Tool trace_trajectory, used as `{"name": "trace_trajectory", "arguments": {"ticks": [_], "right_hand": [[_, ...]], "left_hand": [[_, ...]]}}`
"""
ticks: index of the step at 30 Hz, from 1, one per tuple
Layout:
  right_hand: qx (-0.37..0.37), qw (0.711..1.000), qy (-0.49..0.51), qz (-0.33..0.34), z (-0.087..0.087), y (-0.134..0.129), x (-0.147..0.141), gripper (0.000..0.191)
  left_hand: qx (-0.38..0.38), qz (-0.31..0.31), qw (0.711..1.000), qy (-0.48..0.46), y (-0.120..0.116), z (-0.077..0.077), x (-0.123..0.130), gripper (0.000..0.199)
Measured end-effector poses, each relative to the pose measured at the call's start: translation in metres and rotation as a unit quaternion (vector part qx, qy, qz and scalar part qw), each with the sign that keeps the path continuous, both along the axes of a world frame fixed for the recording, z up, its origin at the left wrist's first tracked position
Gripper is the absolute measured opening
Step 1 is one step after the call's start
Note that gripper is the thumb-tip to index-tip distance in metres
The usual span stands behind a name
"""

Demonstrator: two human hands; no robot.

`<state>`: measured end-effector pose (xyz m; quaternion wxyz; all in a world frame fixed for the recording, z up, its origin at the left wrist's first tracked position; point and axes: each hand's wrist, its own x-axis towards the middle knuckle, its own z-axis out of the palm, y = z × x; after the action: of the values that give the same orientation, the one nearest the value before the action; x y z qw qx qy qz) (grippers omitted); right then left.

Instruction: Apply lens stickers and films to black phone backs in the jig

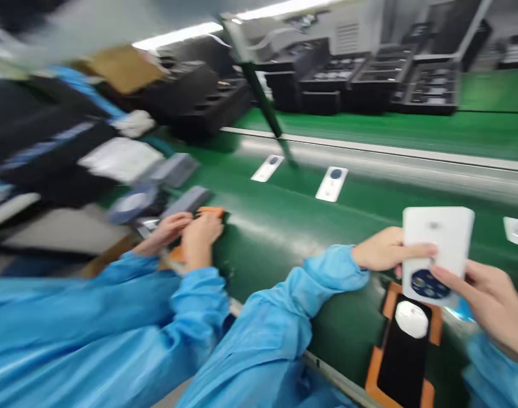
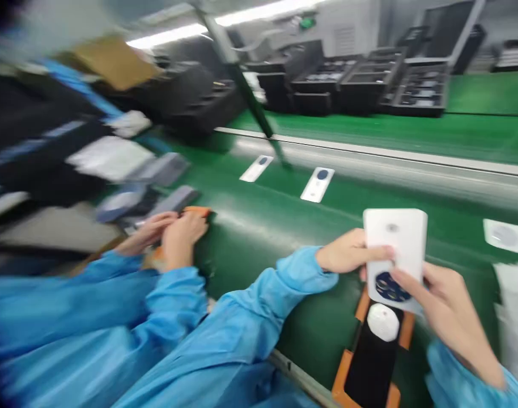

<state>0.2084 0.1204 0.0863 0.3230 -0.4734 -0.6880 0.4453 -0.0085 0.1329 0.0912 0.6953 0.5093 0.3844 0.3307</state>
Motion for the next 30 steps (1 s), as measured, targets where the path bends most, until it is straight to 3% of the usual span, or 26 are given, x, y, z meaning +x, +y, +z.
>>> {"name": "trace_trajectory", "arguments": {"ticks": [4,9,11,13,14,16,18,21,25,30], "right_hand": [[-0.141,0.989,0.034,-0.002,0.007,0.0,-0.01,0.041],[-0.172,0.984,0.054,0.007,0.009,0.003,-0.015,0.043],[-0.119,0.992,0.034,0.013,0.007,0.004,-0.011,0.041],[0.027,0.998,-0.014,-0.064,0.006,0.004,-0.009,0.034],[0.125,0.982,-0.045,-0.132,0.005,0.004,-0.01,0.03],[0.291,0.92,-0.096,-0.243,0.005,0.002,-0.015,0.019],[0.366,0.888,-0.115,-0.252,0.004,0.0,-0.023,0.009],[0.392,0.889,-0.108,-0.21,-0.001,0.0,-0.035,0.002],[0.385,0.889,-0.081,-0.233,-0.006,0.001,-0.039,0.002],[0.36,0.9,-0.043,-0.241,-0.008,0.003,-0.035,0.008]], "left_hand": [[0.009,0.012,0.999,-0.052,0.003,-0.01,0.003,0.051],[0.022,0.021,0.999,-0.027,0.0,-0.009,0.004,0.057],[0.032,0.046,0.998,-0.034,0.002,-0.009,0.002,0.056],[0.047,0.101,0.992,-0.055,0.005,-0.01,0.003,0.054],[0.057,0.137,0.986,-0.069,0.006,-0.011,0.004,0.053],[0.078,0.209,0.97,-0.096,0.006,-0.013,0.01,0.051],[0.096,0.25,0.957,-0.112,0.002,-0.016,0.018,0.051],[0.116,0.247,0.955,-0.114,-0.007,-0.022,0.029,0.051],[0.154,0.221,0.96,-0.075,-0.018,-0.033,0.036,0.049],[0.148,0.227,0.96,-0.069,-0.019,-0.045,0.038,0.053]]}}
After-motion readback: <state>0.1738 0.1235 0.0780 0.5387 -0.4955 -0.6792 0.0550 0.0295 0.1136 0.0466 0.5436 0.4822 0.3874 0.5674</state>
